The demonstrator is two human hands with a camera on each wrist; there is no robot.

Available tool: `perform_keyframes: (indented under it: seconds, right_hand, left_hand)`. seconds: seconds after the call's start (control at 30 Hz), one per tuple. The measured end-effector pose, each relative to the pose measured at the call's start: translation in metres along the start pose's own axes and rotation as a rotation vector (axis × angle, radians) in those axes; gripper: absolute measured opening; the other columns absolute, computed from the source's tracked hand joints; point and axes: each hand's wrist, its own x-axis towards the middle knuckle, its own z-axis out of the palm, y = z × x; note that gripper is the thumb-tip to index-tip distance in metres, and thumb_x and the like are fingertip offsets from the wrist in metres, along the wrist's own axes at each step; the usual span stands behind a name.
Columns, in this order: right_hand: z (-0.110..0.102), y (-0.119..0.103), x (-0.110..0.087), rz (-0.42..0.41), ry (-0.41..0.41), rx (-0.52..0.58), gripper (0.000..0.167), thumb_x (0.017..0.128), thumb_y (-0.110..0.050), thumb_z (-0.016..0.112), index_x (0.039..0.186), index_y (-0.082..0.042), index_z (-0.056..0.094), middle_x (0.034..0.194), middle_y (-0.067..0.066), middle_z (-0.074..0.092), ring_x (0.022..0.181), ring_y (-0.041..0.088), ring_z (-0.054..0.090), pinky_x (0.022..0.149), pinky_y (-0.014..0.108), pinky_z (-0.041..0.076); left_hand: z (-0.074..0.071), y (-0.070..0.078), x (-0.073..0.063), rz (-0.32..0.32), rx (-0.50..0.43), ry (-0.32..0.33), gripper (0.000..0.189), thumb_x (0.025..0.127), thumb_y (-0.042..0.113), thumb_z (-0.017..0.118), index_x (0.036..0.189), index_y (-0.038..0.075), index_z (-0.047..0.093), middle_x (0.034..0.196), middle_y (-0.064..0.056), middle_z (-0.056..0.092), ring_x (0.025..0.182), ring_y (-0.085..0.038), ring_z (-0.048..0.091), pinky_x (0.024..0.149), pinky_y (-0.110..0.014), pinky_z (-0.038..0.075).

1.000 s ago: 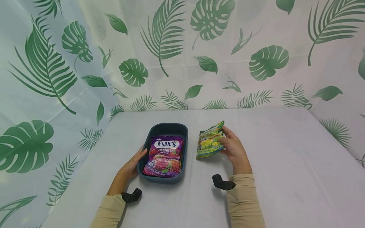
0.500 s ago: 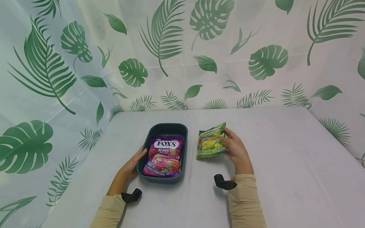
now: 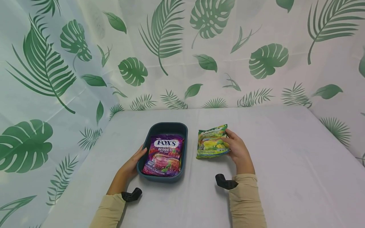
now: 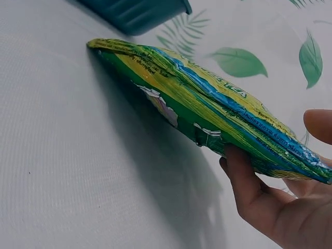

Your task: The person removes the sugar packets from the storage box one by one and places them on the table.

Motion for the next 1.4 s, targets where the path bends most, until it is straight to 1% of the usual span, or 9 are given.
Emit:
perform_keyframes:
  seconds: [0.17, 0.3, 0.4, 0.47, 0.6, 0.7, 0.87, 1.07, 1.4]
  right_hand:
    - [-0.002, 0.002, 0.002, 0.014, 0.008, 0.007, 0.065, 0.095, -0.015, 0.042, 0.148, -0.019, 0.003, 0.153, -0.004, -0.013, 0.139, 0.031, 0.011, 0.081, 0.02, 0.042]
    - [-0.003, 0.004, 0.004, 0.03, 0.019, 0.002, 0.066, 0.095, -0.015, 0.043, 0.148, -0.018, 0.004, 0.152, -0.004, -0.014, 0.139, 0.03, 0.01, 0.101, 0.034, 0.034]
    - [-0.004, 0.006, 0.006, 0.044, 0.029, -0.003, 0.067, 0.095, -0.015, 0.044, 0.148, -0.018, 0.003, 0.153, -0.004, -0.012, 0.14, 0.028, 0.011, 0.109, 0.04, 0.024]
    - [-0.005, 0.008, 0.006, 0.052, 0.039, -0.01, 0.068, 0.094, -0.016, 0.045, 0.148, -0.018, 0.003, 0.153, -0.003, -0.011, 0.14, 0.028, 0.011, 0.11, 0.041, 0.022]
    - [-0.008, 0.011, 0.008, 0.067, 0.054, -0.045, 0.068, 0.094, -0.018, 0.046, 0.148, -0.017, 0.004, 0.153, -0.001, -0.01, 0.139, 0.027, 0.013, 0.104, 0.036, 0.03]
    - [-0.009, 0.013, 0.009, 0.078, 0.061, -0.076, 0.068, 0.094, -0.021, 0.046, 0.148, -0.018, 0.005, 0.154, -0.001, -0.008, 0.139, 0.026, 0.016, 0.101, 0.033, 0.032]
    - [-0.01, 0.015, 0.011, 0.08, 0.071, -0.105, 0.068, 0.095, -0.025, 0.045, 0.148, -0.018, 0.004, 0.154, 0.002, -0.003, 0.139, 0.028, 0.015, 0.109, 0.042, 0.023]
    - [-0.011, 0.017, 0.011, 0.078, 0.073, -0.157, 0.067, 0.095, -0.026, 0.043, 0.147, -0.015, 0.002, 0.154, 0.007, -0.005, 0.141, 0.032, -0.002, 0.111, 0.051, 0.013]
    - [-0.01, 0.013, 0.007, 0.051, 0.088, -0.304, 0.066, 0.095, -0.029, 0.042, 0.147, -0.008, 0.007, 0.153, 0.014, -0.008, 0.139, 0.036, -0.01, 0.111, 0.054, 0.004]
  left_hand:
    - [0.0, 0.001, 0.0, -0.004, 0.004, 0.003, 0.069, 0.092, 0.049, 0.041, 0.147, 0.031, 0.003, 0.155, -0.006, 0.001, 0.141, -0.034, 0.0, 0.11, -0.055, 0.004]
    - [0.0, 0.001, 0.0, -0.006, 0.0, 0.002, 0.069, 0.092, 0.049, 0.041, 0.147, 0.031, 0.003, 0.155, -0.007, 0.001, 0.141, -0.035, 0.001, 0.11, -0.055, 0.005]
    - [0.0, 0.001, 0.0, -0.011, -0.012, 0.006, 0.069, 0.091, 0.049, 0.042, 0.147, 0.032, 0.005, 0.155, -0.005, 0.002, 0.141, -0.033, 0.001, 0.11, -0.054, 0.005]
    - [0.0, 0.0, 0.0, -0.006, -0.016, 0.004, 0.069, 0.092, 0.048, 0.042, 0.147, 0.032, 0.004, 0.155, -0.005, 0.002, 0.141, -0.033, 0.0, 0.11, -0.054, 0.005]
    - [-0.001, -0.001, 0.0, 0.001, -0.015, -0.003, 0.069, 0.092, 0.048, 0.041, 0.147, 0.031, 0.004, 0.155, -0.006, 0.001, 0.141, -0.034, -0.001, 0.11, -0.055, 0.004]
    - [-0.001, -0.002, 0.0, 0.003, -0.015, -0.01, 0.068, 0.092, 0.048, 0.041, 0.147, 0.031, 0.003, 0.155, -0.006, 0.0, 0.141, -0.035, -0.001, 0.11, -0.055, 0.005]
    - [-0.001, -0.002, 0.0, 0.002, -0.009, -0.012, 0.068, 0.092, 0.048, 0.04, 0.147, 0.032, 0.003, 0.155, -0.006, 0.0, 0.141, -0.035, -0.001, 0.109, -0.056, 0.005]
    - [-0.001, -0.001, 0.0, -0.004, 0.001, -0.007, 0.069, 0.092, 0.049, 0.041, 0.147, 0.032, 0.004, 0.155, -0.005, 0.0, 0.141, -0.034, -0.002, 0.109, -0.056, 0.004]
    - [0.0, 0.001, 0.0, 0.004, 0.009, -0.007, 0.069, 0.091, 0.05, 0.041, 0.147, 0.032, 0.003, 0.155, -0.005, 0.0, 0.141, -0.033, -0.002, 0.11, -0.055, 0.004]
